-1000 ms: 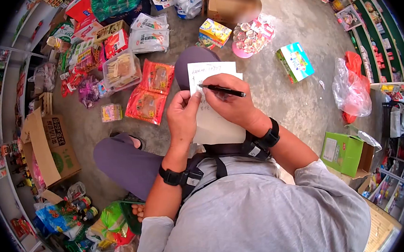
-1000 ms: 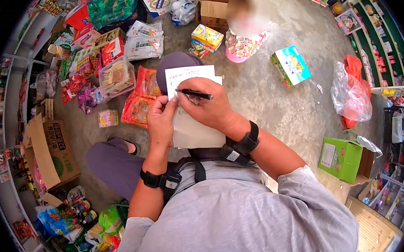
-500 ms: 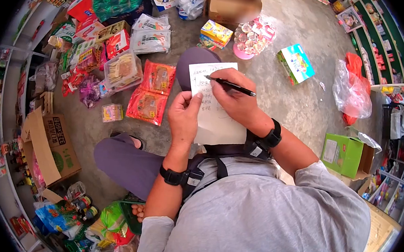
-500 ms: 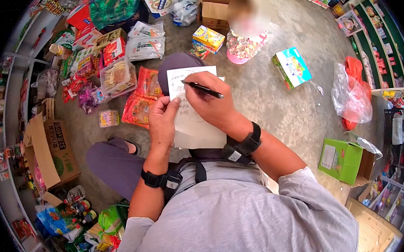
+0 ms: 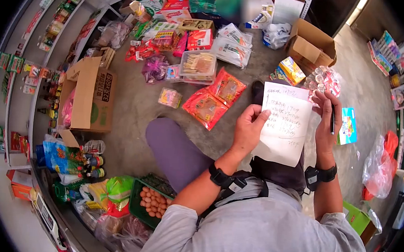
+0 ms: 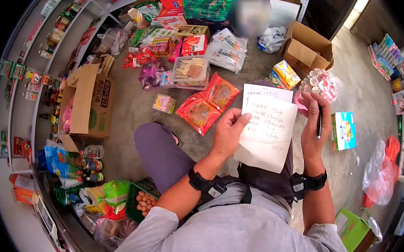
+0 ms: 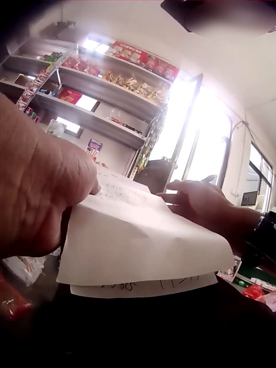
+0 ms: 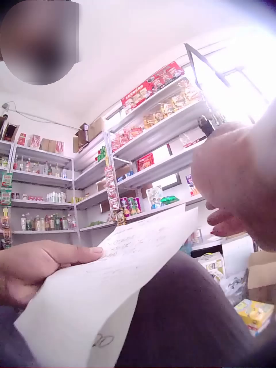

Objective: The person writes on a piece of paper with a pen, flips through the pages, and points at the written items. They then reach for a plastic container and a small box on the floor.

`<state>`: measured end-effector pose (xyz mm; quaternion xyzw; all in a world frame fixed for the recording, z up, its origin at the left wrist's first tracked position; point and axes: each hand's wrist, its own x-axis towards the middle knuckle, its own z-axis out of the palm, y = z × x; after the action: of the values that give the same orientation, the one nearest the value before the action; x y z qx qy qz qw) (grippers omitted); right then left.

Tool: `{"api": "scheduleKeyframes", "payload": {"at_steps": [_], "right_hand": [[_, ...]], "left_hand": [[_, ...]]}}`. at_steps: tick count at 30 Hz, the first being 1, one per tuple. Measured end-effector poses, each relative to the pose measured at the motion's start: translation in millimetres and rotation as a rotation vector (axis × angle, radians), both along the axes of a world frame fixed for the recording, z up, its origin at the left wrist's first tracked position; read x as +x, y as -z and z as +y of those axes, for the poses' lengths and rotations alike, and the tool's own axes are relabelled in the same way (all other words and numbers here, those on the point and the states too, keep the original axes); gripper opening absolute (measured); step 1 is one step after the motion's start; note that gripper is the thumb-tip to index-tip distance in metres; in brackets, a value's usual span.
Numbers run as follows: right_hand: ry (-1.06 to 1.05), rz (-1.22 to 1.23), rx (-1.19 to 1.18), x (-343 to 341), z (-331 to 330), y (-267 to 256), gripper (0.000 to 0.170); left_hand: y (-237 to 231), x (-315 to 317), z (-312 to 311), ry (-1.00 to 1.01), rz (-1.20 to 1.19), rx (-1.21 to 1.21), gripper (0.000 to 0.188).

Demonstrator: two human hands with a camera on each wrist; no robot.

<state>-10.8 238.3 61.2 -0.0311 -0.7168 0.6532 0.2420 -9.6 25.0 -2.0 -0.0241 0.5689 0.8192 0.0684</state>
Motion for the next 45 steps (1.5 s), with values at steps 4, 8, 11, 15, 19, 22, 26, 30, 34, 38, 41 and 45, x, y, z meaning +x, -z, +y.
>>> {"api": "scheduleKeyframes", "payload": {"at_steps": [4,8,11,15,19,22,26,30,34,38,41,45], "right_hand": [[-0.074,-0.045,-0.006,-11.3,-28.3,-16.1,0.028],[-0.227,-0.075,0.046,-33.9,-49.7,-13.7,0.027],[-0.361,-0.239,-0.191,-52.6,-79.0,-8.1,0.027],[-0.58,-0.534,-0.446,-79.2,-104.5,20.3,0.028],[-0.615,-0.629,-0.419,-85.6,-121.1,44.4,0.028],[-0.676,-0.603,-0.457,-85.3,-126.9,48.4,0.026],[-0.581,-0.569,-0.442,-90.5,-132.8,69.3,0.023],[-0.573,-0.534,-0.432,-95.5,-132.3,68.8,0.021],[-0.5,-0.552,-0.439,-98.6,-130.0,65.2,0.018],[-0.483,-0.564,-0.516,-100.6,-125.1,67.6,0.017],[-0.474,-0.568,-0.517,-100.3,-123.8,69.2,0.018],[-0.474,-0.578,-0.496,-99.4,-119.2,74.9,0.02]], "left_hand": [[-13.4,-15.3,-22.4,-0.045,0.05,0.001,0.014],[-8.9,-34.9,-55.9,-0.166,0.103,-0.057,0.014],[4.2,-48.4,-90.4,-0.29,0.096,-0.159,0.012],[13.9,-52.5,-118.2,-0.351,0.042,0.021,0.011],[27.7,-54.8,-122.3,-0.432,-0.008,0.059,0.013],[28.4,-55.1,-122.3,-0.426,-0.002,0.004,0.014],[30.5,-59.4,-118.0,-0.425,-0.037,-0.009,0.016],[28.4,-57.4,-116.0,-0.34,-0.084,0.075,0.018],[22.6,-52.6,-106.8,-0.238,-0.15,0.098,0.021],[31.7,-48.8,-103.3,-0.16,-0.165,0.056,0.024],[33.2,-46.8,-100.7,-0.158,-0.189,0.029,0.024],[27.1,-44.9,-98.4,-0.153,-0.192,-0.012,0.024]]}}
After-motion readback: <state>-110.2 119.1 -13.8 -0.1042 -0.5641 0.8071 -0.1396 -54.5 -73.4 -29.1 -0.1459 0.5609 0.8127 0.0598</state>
